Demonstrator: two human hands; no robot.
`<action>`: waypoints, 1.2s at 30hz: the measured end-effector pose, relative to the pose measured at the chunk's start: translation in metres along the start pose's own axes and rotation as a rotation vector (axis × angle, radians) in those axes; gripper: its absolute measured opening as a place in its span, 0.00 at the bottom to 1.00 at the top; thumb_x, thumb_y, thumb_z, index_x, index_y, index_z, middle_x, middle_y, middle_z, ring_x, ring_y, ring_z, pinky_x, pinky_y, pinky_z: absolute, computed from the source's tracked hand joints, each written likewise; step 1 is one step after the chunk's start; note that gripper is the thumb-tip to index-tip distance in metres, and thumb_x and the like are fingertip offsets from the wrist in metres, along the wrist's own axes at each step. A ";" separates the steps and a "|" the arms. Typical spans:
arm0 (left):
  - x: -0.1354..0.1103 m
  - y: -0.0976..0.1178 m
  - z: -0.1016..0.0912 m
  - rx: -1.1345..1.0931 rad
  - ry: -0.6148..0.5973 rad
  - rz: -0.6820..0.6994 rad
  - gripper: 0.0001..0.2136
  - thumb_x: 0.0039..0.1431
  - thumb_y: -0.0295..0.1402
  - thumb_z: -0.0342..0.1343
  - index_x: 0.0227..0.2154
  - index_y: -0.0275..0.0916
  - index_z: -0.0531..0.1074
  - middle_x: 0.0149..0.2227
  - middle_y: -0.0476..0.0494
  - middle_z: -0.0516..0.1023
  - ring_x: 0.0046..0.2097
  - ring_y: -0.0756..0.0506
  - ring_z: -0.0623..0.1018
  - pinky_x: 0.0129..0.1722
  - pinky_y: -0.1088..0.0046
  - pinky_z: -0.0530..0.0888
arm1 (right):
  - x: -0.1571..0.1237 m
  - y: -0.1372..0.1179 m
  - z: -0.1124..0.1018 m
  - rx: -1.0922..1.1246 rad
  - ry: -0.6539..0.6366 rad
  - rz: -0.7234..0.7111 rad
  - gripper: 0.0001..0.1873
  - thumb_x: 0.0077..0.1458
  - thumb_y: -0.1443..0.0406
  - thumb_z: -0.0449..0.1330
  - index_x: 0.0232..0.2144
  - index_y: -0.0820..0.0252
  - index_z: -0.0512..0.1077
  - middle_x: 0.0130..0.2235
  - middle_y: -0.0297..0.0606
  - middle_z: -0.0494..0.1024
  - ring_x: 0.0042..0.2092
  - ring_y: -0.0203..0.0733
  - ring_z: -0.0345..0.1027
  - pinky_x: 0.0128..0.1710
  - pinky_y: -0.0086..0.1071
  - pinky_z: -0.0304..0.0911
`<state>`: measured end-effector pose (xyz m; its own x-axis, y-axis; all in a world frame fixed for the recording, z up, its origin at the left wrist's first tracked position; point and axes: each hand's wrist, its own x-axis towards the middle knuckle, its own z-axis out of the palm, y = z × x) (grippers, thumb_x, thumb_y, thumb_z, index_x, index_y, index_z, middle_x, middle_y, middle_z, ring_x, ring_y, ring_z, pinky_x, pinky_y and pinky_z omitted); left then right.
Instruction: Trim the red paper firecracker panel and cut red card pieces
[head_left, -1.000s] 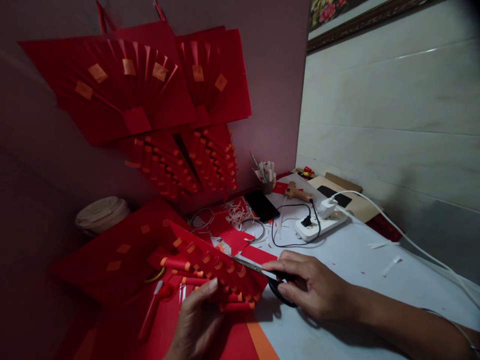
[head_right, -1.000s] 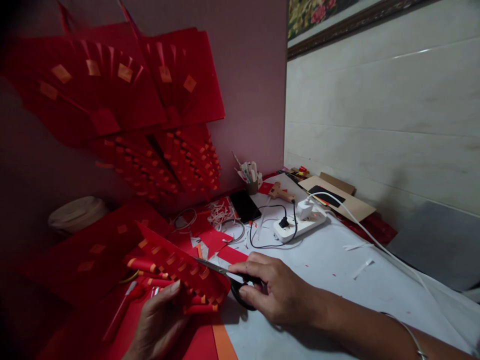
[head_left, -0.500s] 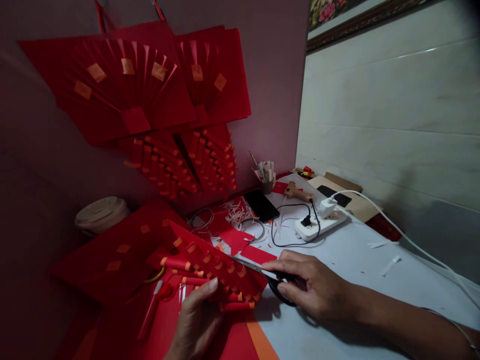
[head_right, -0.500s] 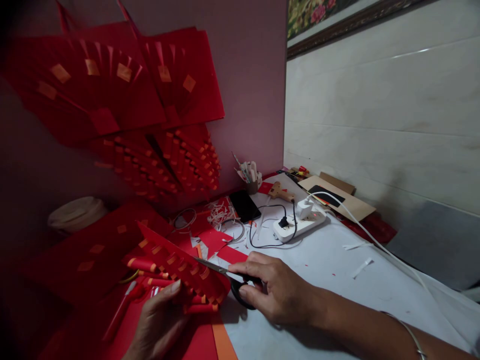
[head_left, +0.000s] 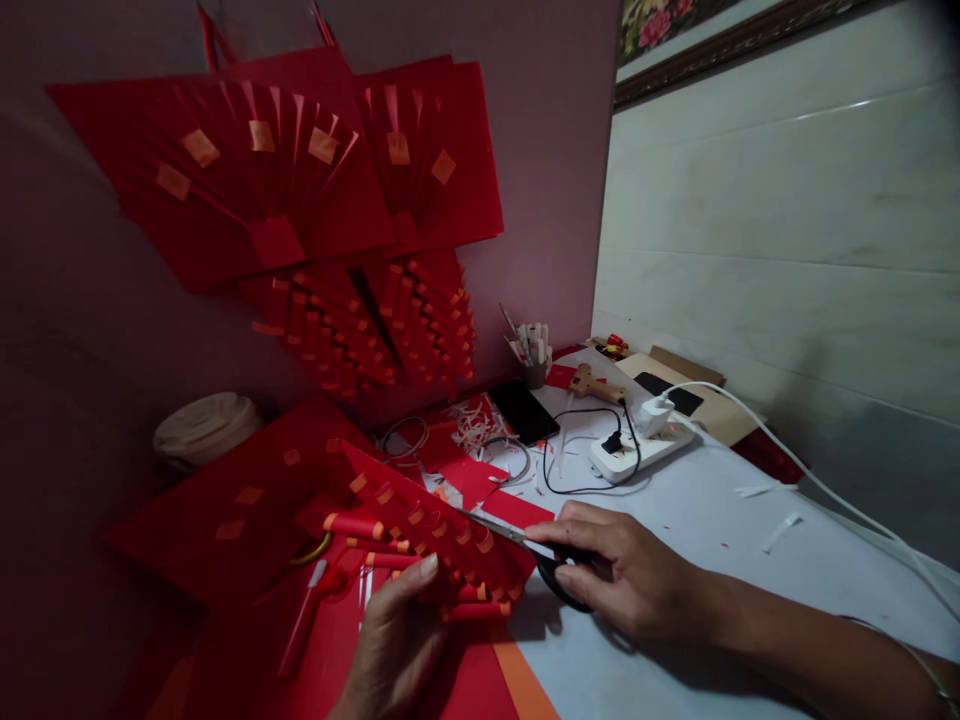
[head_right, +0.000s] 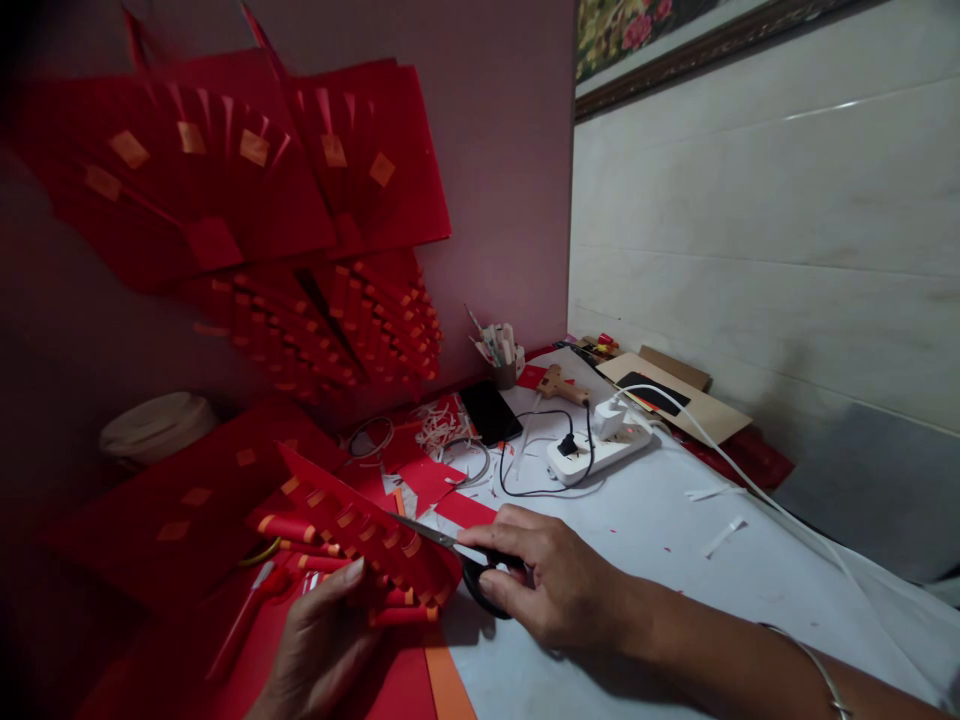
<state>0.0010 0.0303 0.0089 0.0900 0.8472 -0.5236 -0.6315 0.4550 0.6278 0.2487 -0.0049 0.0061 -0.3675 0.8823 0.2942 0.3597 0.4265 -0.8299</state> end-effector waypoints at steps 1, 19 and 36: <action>0.000 0.000 0.000 0.003 0.002 -0.001 0.07 0.47 0.16 0.58 0.25 0.31 0.78 0.25 0.40 0.81 0.26 0.45 0.79 0.29 0.69 0.79 | 0.000 0.000 0.000 0.002 0.001 -0.004 0.24 0.56 0.72 0.59 0.55 0.55 0.73 0.36 0.38 0.72 0.33 0.38 0.64 0.33 0.32 0.62; 0.001 0.001 0.000 0.009 -0.031 0.003 0.06 0.43 0.17 0.61 0.25 0.30 0.80 0.25 0.40 0.82 0.26 0.46 0.78 0.29 0.70 0.79 | 0.002 -0.001 0.000 0.027 -0.004 0.024 0.24 0.55 0.72 0.60 0.55 0.54 0.73 0.35 0.36 0.70 0.32 0.37 0.63 0.32 0.31 0.63; 0.000 0.001 0.003 0.006 0.006 -0.011 0.05 0.40 0.16 0.61 0.22 0.28 0.79 0.22 0.40 0.80 0.24 0.47 0.77 0.26 0.72 0.78 | 0.001 0.001 0.000 0.001 -0.012 0.001 0.25 0.57 0.72 0.59 0.56 0.54 0.73 0.35 0.37 0.70 0.32 0.37 0.63 0.33 0.31 0.62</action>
<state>0.0028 0.0314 0.0108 0.0924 0.8404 -0.5340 -0.6259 0.4661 0.6253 0.2485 -0.0032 0.0057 -0.3778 0.8801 0.2875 0.3589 0.4255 -0.8307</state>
